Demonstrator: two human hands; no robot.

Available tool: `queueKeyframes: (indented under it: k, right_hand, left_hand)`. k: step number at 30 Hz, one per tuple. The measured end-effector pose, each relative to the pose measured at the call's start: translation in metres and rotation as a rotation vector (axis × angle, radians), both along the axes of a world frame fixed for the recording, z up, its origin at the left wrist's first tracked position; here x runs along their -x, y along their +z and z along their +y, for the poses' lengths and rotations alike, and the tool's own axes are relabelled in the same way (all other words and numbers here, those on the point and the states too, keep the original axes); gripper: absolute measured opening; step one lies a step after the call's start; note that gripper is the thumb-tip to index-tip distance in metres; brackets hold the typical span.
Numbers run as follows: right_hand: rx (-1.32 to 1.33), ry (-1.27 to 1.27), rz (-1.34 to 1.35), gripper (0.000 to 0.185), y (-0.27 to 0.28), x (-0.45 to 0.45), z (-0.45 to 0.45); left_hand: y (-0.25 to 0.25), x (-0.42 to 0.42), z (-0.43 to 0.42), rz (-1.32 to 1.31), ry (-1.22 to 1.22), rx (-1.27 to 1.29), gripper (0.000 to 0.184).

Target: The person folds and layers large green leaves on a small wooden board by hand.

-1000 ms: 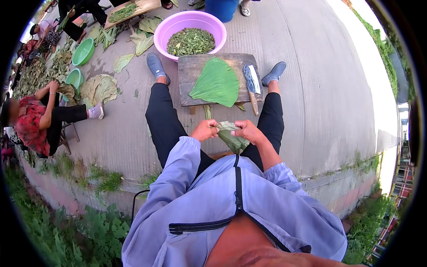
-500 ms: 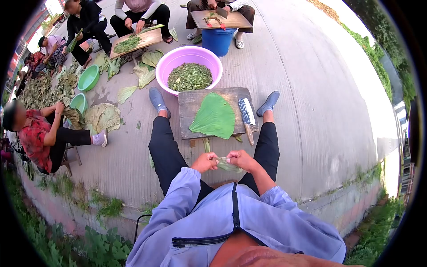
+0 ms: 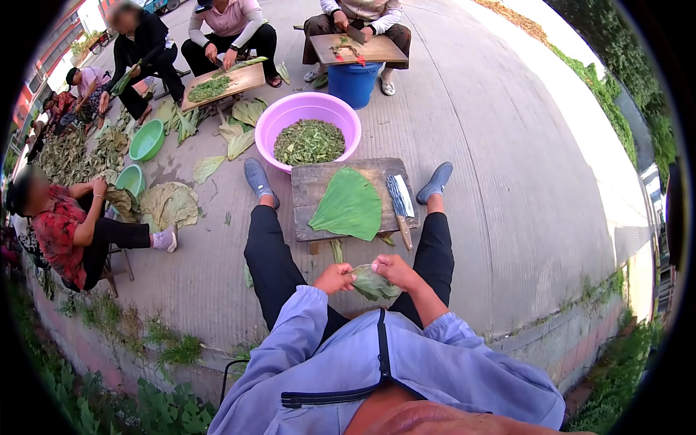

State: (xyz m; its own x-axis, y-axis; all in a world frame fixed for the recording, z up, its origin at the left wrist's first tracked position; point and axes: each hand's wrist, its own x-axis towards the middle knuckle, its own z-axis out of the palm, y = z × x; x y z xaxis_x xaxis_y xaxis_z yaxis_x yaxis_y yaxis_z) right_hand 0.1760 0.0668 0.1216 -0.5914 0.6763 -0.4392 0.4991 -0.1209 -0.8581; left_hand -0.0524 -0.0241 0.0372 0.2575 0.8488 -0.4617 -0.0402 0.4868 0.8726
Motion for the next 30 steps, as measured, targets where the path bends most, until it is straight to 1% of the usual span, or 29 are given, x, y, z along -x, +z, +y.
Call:
queueKeyframes:
  k: [3, 8, 12, 15, 18, 21, 24, 27, 30]
  right_hand:
    - [-0.028, -0.008, 0.006, 0.024, 0.007, 0.000, 0.003]
    - [-0.015, -0.068, 0.037, 0.020, 0.018, -0.004, 0.009]
    - [-0.009, -0.123, 0.055, 0.018, 0.009, -0.011, 0.011]
    - [0.089, -0.174, 0.024, 0.018, 0.008, -0.016, 0.011]
    - [0.146, -0.247, 0.096, 0.020, 0.007, -0.018, 0.009]
    - [0.206, -0.223, 0.141, 0.026, 0.008, -0.025, 0.009]
    - [0.278, -0.142, 0.122, 0.028, 0.007, -0.032, 0.008]
    - [0.328, -0.085, 0.101, 0.026, 0.004, -0.037, 0.006]
    - [0.267, 0.024, 0.040, 0.022, -0.007, -0.044, 0.006]
  left_hand:
    - [-0.003, 0.001, 0.001, 0.038, -0.026, 0.040, 0.015]
    - [-0.009, 0.001, 0.001, 0.016, 0.008, 0.078, 0.017]
    - [-0.008, 0.001, -0.001, 0.004, 0.024, 0.098, 0.019]
    - [-0.002, 0.003, -0.001, 0.032, 0.017, 0.080, 0.019]
    - [-0.001, 0.003, 0.000, 0.028, 0.061, 0.073, 0.018]
    - [0.000, 0.004, 0.001, 0.020, 0.105, 0.052, 0.021]
    - [-0.001, 0.006, 0.002, 0.001, 0.126, 0.041, 0.019]
    - [0.001, 0.007, 0.004, -0.020, 0.147, 0.049, 0.018]
    - [0.006, 0.008, 0.004, -0.015, 0.156, 0.057, 0.019]
